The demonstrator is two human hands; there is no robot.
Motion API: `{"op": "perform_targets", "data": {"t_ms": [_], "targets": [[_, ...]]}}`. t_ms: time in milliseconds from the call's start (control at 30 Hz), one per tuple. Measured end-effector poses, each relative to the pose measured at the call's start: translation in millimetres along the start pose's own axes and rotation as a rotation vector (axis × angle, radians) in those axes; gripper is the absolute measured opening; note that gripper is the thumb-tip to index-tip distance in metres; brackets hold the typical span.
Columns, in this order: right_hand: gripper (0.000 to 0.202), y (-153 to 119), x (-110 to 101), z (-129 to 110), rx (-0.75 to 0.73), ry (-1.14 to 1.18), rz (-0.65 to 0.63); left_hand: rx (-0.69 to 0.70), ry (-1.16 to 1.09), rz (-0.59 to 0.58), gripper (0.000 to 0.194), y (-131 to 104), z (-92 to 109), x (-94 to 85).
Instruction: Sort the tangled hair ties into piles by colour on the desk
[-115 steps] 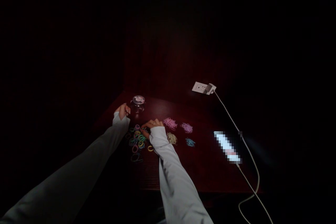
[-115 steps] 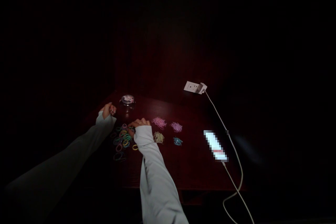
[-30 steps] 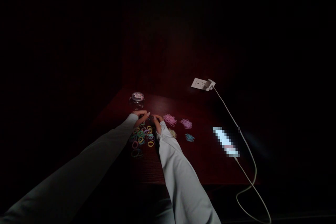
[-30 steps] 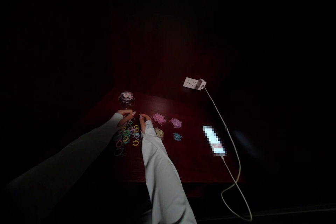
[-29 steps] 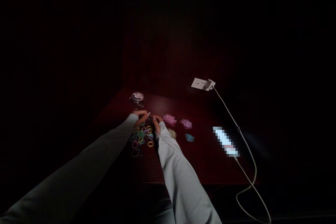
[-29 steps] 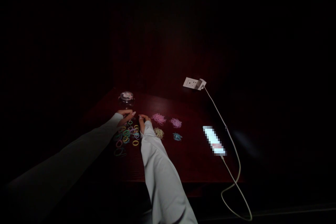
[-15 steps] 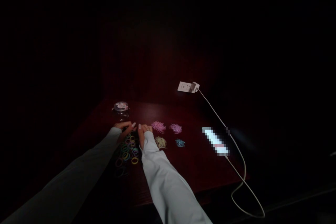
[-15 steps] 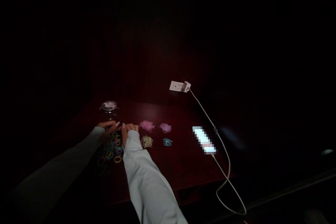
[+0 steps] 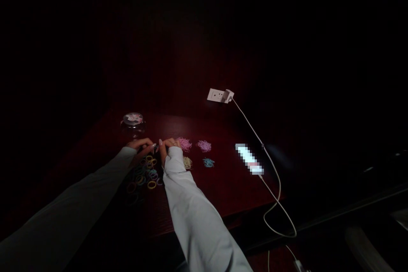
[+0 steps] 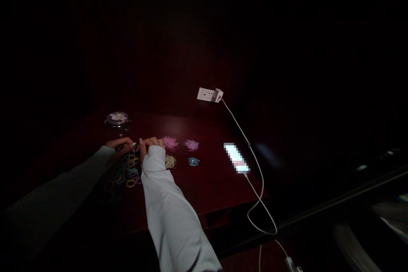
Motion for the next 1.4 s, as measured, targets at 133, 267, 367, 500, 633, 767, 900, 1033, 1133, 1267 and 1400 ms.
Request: {"op": "perform_targets", "data": {"t_ms": [133, 267, 367, 500, 633, 767, 900, 1033, 1133, 1267, 1400], "targets": [[0.027, -0.7, -4.2, -5.5, -0.017, 0.029, 0.004, 0.0, 0.054, 0.009, 0.033, 0.2, 1.7, -2.6], [0.025, -0.8, 1.7, -8.1, -0.021, -0.026, -0.027, 0.017, 0.018, 0.045, 0.03, 0.2, 3.1, -4.6], [0.025, -0.4, 7.3, -2.3, -0.02, -0.063, -0.02, -0.007, 0.002, 0.055, 0.034, -0.8, 3.3, -3.4], [0.025, 1.1, 11.8, 7.7, 0.006, -0.126, -0.033, 0.023, 0.025, 0.04, 0.034, -1.5, 2.3, 0.2], [0.026, 1.1, 9.1, 7.1, -0.02, -0.234, -0.05, 0.093, 0.054, 0.024, 0.032, -0.8, 0.9, 2.6], [0.025, 0.4, 4.7, 6.8, -0.059, -0.343, -0.032, 0.13, 0.075, 0.029, 0.033, 0.2, 0.3, 2.0], [0.024, 0.2, -1.1, 16.1, -0.07, -0.495, 0.039, 0.136, 0.081, 0.063, 0.034, -0.1, 0.8, 1.3], [0.025, 1.2, -10.5, 26.2, -0.052, -0.672, 0.092, 0.157, 0.082, 0.086, 0.036, -0.9, 0.8, 1.9], [0.026, 2.2, -16.9, 30.5, -0.006, -0.746, 0.115, 0.166, 0.077, 0.084, 0.035, 0.3, -1.5, 2.2], [0.025, 2.2, -20.8, 33.4, 0.045, -0.765, 0.134, 0.186, 0.077, 0.07, 0.035, 6.0, -7.1, 1.5], [0.027, 0.8, -20.2, 32.1, 0.025, -0.735, 0.142, 0.2, 0.083, 0.037, 0.036, 10.1, -10.8, 1.4]]}}
Point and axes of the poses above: each hand's wrist, its own y-axis towards the middle knuckle, its own x-axis out of the palm, z = x × y, the point moved 1 cm from there along y, towards the middle knuckle, and after that the axes turned 15 degrees about -x, right-handed, at the moved point
